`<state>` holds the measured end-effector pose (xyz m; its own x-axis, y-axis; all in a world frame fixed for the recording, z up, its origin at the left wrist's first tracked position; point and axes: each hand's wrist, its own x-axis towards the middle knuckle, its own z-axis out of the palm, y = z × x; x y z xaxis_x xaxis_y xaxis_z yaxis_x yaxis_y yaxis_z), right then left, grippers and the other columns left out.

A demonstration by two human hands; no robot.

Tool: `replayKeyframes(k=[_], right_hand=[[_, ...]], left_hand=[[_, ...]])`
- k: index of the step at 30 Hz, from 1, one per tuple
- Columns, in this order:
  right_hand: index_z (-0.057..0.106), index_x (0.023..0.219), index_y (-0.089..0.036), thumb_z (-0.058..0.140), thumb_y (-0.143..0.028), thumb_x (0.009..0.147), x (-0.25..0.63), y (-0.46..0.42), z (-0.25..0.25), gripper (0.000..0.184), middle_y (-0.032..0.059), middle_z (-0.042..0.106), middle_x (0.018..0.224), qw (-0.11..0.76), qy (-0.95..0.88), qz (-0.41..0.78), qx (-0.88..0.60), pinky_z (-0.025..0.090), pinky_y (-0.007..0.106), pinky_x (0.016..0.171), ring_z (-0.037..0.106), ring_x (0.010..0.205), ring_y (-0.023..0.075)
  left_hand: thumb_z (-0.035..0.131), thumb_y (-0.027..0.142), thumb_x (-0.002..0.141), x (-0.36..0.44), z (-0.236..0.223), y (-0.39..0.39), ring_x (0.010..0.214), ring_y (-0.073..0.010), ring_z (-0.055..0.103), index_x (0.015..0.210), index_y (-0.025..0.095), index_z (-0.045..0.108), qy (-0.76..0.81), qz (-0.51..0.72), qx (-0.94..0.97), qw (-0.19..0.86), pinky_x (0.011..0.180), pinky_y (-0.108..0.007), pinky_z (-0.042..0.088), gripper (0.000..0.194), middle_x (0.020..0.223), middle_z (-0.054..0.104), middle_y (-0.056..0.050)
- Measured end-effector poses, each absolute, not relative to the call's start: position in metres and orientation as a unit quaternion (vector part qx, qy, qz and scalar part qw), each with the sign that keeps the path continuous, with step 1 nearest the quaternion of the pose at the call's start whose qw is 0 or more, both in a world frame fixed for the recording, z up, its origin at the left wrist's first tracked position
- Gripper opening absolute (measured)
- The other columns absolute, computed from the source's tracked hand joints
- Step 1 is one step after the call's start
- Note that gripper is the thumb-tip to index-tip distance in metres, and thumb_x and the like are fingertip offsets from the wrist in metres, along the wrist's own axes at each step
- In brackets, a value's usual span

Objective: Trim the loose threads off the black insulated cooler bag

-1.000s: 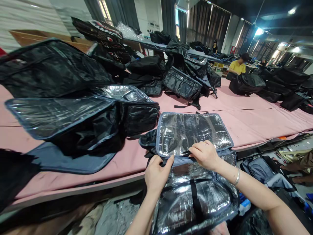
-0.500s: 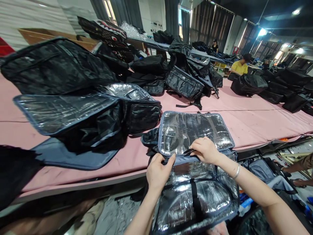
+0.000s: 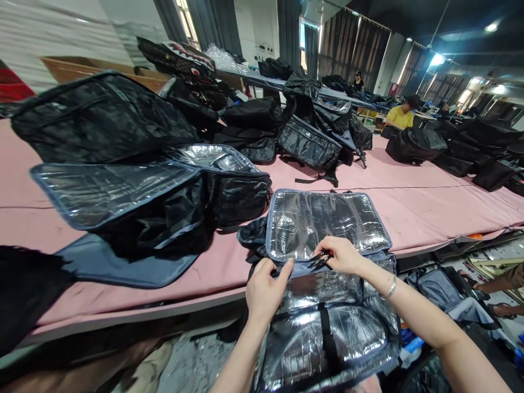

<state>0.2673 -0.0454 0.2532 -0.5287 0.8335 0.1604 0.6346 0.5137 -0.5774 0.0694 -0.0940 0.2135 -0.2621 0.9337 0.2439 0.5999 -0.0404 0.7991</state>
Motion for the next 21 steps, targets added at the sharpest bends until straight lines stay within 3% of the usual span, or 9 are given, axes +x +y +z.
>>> replayKeyframes(k=[2, 4, 6, 8, 13, 17, 21], right_hand=[[0.063, 0.08, -0.019, 0.054, -0.002, 0.07, 0.264, -0.043, 0.252, 0.022, -0.0009, 0.062, 0.083, 0.195, -0.827, 0.232, -0.473, 0.037, 0.021, 0.069, 0.055, 0.078, 0.0125], [0.063, 0.077, -0.018, 0.057, -0.009, 0.072, 0.26, -0.04, 0.252, 0.012, -0.0006, 0.062, 0.077, 0.189, -0.81, 0.241, -0.5, 0.037, 0.021, 0.065, 0.055, 0.073, 0.0132], [0.063, 0.075, -0.018, 0.06, -0.018, 0.074, 0.257, -0.036, 0.254, 0.004, -0.0007, 0.061, 0.07, 0.185, -0.798, 0.253, -0.515, 0.036, 0.021, 0.06, 0.054, 0.067, 0.0133], [0.064, 0.074, -0.018, 0.061, -0.023, 0.075, 0.253, -0.033, 0.257, 0.006, -0.0011, 0.06, 0.066, 0.182, -0.791, 0.263, -0.522, 0.035, 0.02, 0.058, 0.054, 0.065, 0.013], [0.064, 0.073, -0.017, 0.062, -0.024, 0.075, 0.248, -0.03, 0.263, 0.008, -0.001, 0.06, 0.065, 0.184, -0.783, 0.271, -0.528, 0.033, 0.019, 0.057, 0.053, 0.064, 0.0122], [0.065, 0.073, -0.018, 0.063, -0.025, 0.074, 0.25, -0.029, 0.262, 0.008, -0.0014, 0.06, 0.066, 0.188, -0.778, 0.271, -0.535, 0.032, 0.019, 0.057, 0.052, 0.064, 0.0118], [0.065, 0.075, -0.019, 0.062, -0.028, 0.075, 0.255, -0.027, 0.257, 0.009, -0.0018, 0.059, 0.066, 0.191, -0.77, 0.265, -0.548, 0.031, 0.019, 0.056, 0.051, 0.064, 0.0117]], left_hand=[[0.049, 0.049, 0.078, 0.071, 0.214, -0.096, 0.066, -0.0135, 0.049, 0.06, 0.02, 0.044, 0.655, 0.45, 0.578, 0.182, 0.063, -0.026, 0.039, 0.034, 0.068, 0.048, 0.001], [0.053, 0.047, 0.076, 0.073, 0.216, -0.098, 0.075, -0.0147, 0.052, 0.078, 0.019, 0.052, 0.643, 0.508, 0.556, 0.139, 0.069, -0.027, 0.043, 0.028, 0.086, 0.053, -0.003], [0.058, 0.043, 0.075, 0.072, 0.219, -0.099, 0.085, -0.017, 0.054, 0.104, 0.016, 0.052, 0.615, 0.56, 0.552, 0.062, 0.074, -0.029, 0.045, 0.04, 0.106, 0.05, -0.009], [0.058, 0.037, 0.078, 0.069, 0.223, -0.098, 0.091, -0.0195, 0.053, 0.117, 0.018, 0.049, 0.582, 0.541, 0.607, -0.027, 0.079, -0.033, 0.044, 0.044, 0.111, 0.051, -0.011], [0.057, 0.027, 0.08, 0.056, 0.232, -0.089, 0.08, -0.0197, 0.054, 0.094, 0.028, 0.066, 0.536, 0.395, 0.732, -0.143, 0.069, -0.034, 0.037, 0.016, 0.089, 0.066, -0.003], [0.051, 0.016, 0.081, 0.064, 0.225, -0.089, 0.077, -0.0158, 0.057, 0.088, 0.021, 0.065, 0.471, 0.439, 0.754, -0.128, 0.069, -0.028, 0.042, 0.016, 0.086, 0.065, -0.004], [0.052, 0.015, 0.079, 0.084, 0.214, -0.098, 0.082, -0.018, 0.059, 0.088, 0.019, 0.063, 0.463, 0.458, 0.751, -0.11, 0.074, -0.03, 0.044, 0.014, 0.085, 0.065, -0.006]])
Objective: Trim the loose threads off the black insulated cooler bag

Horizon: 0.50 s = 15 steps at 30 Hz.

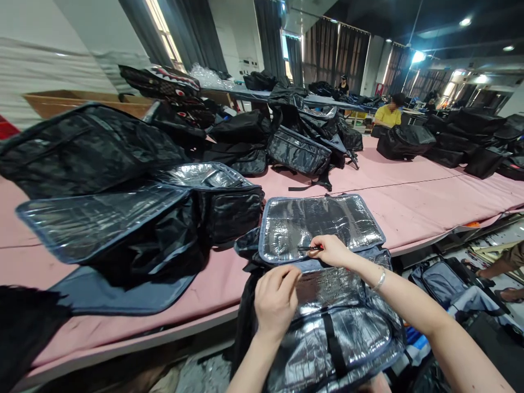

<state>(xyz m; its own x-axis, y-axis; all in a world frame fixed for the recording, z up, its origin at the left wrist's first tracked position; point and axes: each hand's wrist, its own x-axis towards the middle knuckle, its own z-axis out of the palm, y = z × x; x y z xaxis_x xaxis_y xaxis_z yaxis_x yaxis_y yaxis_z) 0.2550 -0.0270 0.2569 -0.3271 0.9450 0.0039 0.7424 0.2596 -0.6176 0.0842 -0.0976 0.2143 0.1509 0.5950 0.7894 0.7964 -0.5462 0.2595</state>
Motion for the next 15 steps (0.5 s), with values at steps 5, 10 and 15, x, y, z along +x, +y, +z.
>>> replayKeyframes(k=[5, 10, 15], right_hand=[[0.065, 0.078, -0.02, 0.063, -0.027, 0.076, 0.257, -0.024, 0.253, 0.008, -0.001, 0.061, 0.07, 0.186, -0.771, 0.258, -0.552, 0.031, 0.02, 0.056, 0.053, 0.066, 0.0128], [0.066, 0.074, -0.019, 0.063, -0.025, 0.076, 0.255, -0.02, 0.255, 0.007, -0.0004, 0.062, 0.07, 0.171, -0.771, 0.27, -0.551, 0.032, 0.02, 0.057, 0.055, 0.068, 0.0133], [0.066, 0.074, -0.019, 0.063, -0.023, 0.075, 0.25, -0.017, 0.263, 0.005, -0.0001, 0.063, 0.069, 0.163, -0.771, 0.278, -0.55, 0.033, 0.021, 0.057, 0.055, 0.068, 0.0134]], left_hand=[[0.047, 0.018, 0.083, 0.092, 0.214, -0.099, 0.085, -0.0173, 0.06, 0.085, 0.018, 0.06, -0.509, -0.47, -0.718, 0.069, 0.077, -0.03, 0.046, 0.013, 0.087, 0.065, -0.007], [0.044, 0.027, 0.087, 0.08, 0.226, -0.086, 0.089, -0.0164, 0.06, 0.107, 0.02, 0.058, -0.528, -0.431, -0.729, 0.067, 0.072, -0.025, 0.047, 0.026, 0.102, 0.061, -0.008], [0.045, 0.032, 0.087, 0.068, 0.242, -0.07, 0.07, -0.0134, 0.058, 0.094, 0.024, 0.064, -0.504, -0.306, -0.8, 0.114, 0.056, -0.024, 0.039, 0.023, 0.088, 0.065, -0.001]])
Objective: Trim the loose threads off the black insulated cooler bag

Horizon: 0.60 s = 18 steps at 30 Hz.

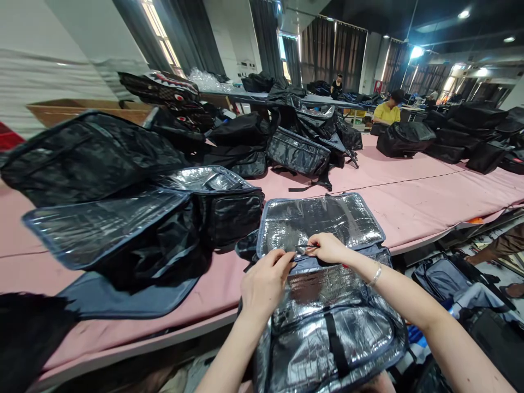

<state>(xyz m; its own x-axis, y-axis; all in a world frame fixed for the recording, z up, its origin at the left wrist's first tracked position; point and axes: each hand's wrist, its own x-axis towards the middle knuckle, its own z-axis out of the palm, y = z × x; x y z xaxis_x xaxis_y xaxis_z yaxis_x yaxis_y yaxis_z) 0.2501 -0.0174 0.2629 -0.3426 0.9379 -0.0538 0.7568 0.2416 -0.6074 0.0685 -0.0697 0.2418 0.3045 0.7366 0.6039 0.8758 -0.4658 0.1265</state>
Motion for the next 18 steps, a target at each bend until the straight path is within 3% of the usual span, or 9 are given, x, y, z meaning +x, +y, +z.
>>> replayKeyframes(k=[4, 12, 18], right_hand=[[0.066, 0.074, -0.019, 0.064, -0.022, 0.074, 0.249, -0.018, 0.267, 0.004, -0.0001, 0.063, 0.071, 0.162, -0.767, 0.289, -0.55, 0.034, 0.021, 0.058, 0.057, 0.071, 0.0141], [0.066, 0.074, -0.017, 0.066, -0.02, 0.072, 0.254, -0.015, 0.264, 0.004, 0.0004, 0.066, 0.074, 0.164, -0.754, 0.316, -0.552, 0.038, 0.021, 0.062, 0.059, 0.074, 0.0148], [0.066, 0.074, -0.018, 0.065, -0.021, 0.073, 0.254, -0.014, 0.264, 0.004, 0.0001, 0.066, 0.074, 0.17, -0.751, 0.323, -0.55, 0.039, 0.02, 0.063, 0.059, 0.075, 0.0141]], left_hand=[[0.046, 0.03, 0.086, 0.067, 0.248, -0.062, 0.065, -0.0115, 0.056, 0.079, 0.022, 0.064, -0.458, -0.289, -0.826, 0.157, 0.058, -0.024, 0.036, 0.021, 0.076, 0.065, 0.001], [0.051, 0.022, 0.083, 0.074, 0.234, -0.063, 0.058, -0.0114, 0.052, 0.079, 0.023, 0.065, -0.443, -0.328, -0.798, 0.242, 0.056, -0.026, 0.033, 0.015, 0.062, 0.061, 0.002], [0.06, 0.015, 0.077, 0.076, 0.229, -0.065, 0.057, -0.0111, 0.051, 0.084, 0.019, 0.062, -0.379, -0.382, -0.784, 0.309, 0.055, -0.025, 0.033, 0.008, 0.065, 0.061, 0.0]])
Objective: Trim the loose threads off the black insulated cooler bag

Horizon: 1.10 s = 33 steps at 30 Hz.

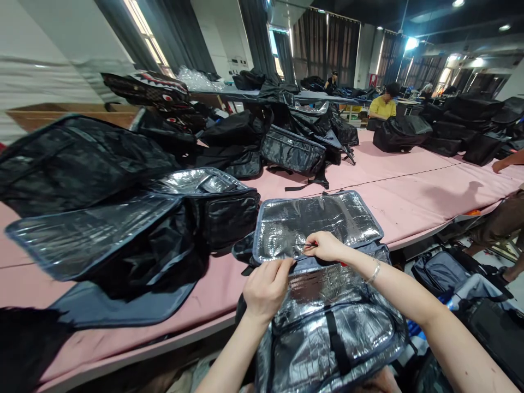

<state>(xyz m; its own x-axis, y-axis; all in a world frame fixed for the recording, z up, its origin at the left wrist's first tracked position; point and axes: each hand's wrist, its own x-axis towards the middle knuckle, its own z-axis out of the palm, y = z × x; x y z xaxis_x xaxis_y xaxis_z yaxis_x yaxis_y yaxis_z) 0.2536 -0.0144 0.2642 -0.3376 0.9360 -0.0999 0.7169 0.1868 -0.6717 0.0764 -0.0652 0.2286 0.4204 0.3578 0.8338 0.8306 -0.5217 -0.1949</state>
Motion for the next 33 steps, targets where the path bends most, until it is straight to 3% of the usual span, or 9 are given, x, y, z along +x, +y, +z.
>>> replayKeyframes(k=[8, 13, 23, 33], right_hand=[[0.067, 0.075, -0.018, 0.063, -0.022, 0.074, 0.254, -0.013, 0.261, 0.005, 0.0003, 0.066, 0.076, 0.169, -0.748, 0.313, -0.561, 0.037, 0.02, 0.063, 0.059, 0.077, 0.0142], [0.067, 0.075, -0.018, 0.064, -0.022, 0.073, 0.254, -0.01, 0.26, 0.005, 0.0006, 0.066, 0.076, 0.162, -0.747, 0.314, -0.564, 0.037, 0.02, 0.062, 0.06, 0.077, 0.0143], [0.068, 0.078, -0.019, 0.063, -0.025, 0.074, 0.251, -0.013, 0.266, 0.008, 0.0017, 0.067, 0.079, 0.161, -0.738, 0.306, -0.579, 0.037, 0.021, 0.061, 0.06, 0.078, 0.0155], [0.068, 0.077, -0.019, 0.064, -0.028, 0.074, 0.251, -0.01, 0.263, 0.01, 0.0015, 0.068, 0.078, 0.156, -0.738, 0.306, -0.581, 0.037, 0.02, 0.061, 0.06, 0.078, 0.015]], left_hand=[[0.055, 0.018, 0.081, 0.092, 0.219, -0.083, 0.065, -0.0152, 0.052, 0.081, 0.014, 0.057, -0.443, -0.379, -0.778, 0.233, 0.059, -0.027, 0.037, 0.005, 0.071, 0.059, -0.005], [0.057, 0.015, 0.079, 0.081, 0.221, -0.082, 0.073, -0.0166, 0.054, 0.092, 0.014, 0.059, -0.471, -0.394, -0.763, 0.201, 0.068, -0.027, 0.042, 0.013, 0.081, 0.061, -0.007], [0.063, 0.018, 0.075, 0.078, 0.219, -0.071, 0.072, -0.0164, 0.055, 0.094, 0.014, 0.061, -0.457, -0.391, -0.76, 0.246, 0.066, -0.026, 0.042, 0.019, 0.08, 0.064, -0.006], [0.059, 0.014, 0.078, 0.074, 0.224, -0.054, 0.072, -0.0135, 0.056, 0.091, 0.018, 0.062, -0.382, -0.337, -0.813, 0.28, 0.064, -0.024, 0.041, 0.014, 0.083, 0.066, -0.002]])
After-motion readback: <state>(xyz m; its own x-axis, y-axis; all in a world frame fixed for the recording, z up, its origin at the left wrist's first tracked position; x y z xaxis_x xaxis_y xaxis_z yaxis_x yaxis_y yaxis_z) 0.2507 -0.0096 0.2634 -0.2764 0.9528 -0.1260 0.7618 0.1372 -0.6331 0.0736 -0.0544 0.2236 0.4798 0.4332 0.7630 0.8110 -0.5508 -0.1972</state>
